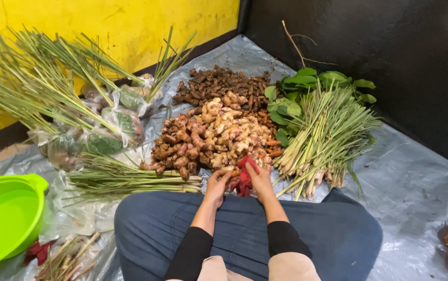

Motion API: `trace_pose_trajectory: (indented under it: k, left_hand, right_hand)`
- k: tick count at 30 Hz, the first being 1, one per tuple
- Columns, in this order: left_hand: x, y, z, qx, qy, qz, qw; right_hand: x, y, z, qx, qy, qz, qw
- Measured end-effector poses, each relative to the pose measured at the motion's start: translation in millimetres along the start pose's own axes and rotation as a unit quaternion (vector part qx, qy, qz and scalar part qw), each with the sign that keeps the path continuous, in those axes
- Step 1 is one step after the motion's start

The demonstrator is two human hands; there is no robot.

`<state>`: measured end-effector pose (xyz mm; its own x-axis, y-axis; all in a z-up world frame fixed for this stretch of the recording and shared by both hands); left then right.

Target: Cleaning and sorting harvested ginger roots and lemongrass stalks using a cloth.

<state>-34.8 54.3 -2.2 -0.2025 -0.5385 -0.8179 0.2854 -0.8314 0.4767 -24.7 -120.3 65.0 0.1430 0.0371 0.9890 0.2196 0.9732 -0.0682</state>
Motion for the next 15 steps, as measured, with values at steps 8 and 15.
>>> trace_pose_trajectory:
  k: [8, 15]
  left_hand:
    - [42, 3, -4, 0.025, 0.003, -0.015, 1.0]
    - [22, 7, -9, 0.06, 0.041, -0.024, 0.997]
  right_hand:
    - [-13, -9, 5, 0.04, -0.031, 0.037, 0.998]
    - [6, -2, -2, -0.039, -0.1, 0.248, 0.963]
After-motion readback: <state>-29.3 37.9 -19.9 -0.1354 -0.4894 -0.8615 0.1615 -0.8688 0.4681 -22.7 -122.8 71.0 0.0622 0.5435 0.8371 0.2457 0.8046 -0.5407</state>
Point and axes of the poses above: each hand's wrist, its own z-axis away from the middle knuckle, its own y-axis out of the palm, x = y × z, the point moved 10 cm from there along -z, towards the middle knuckle, and after that the axes turned 4 degrees about -z, right-handed, at the moved point
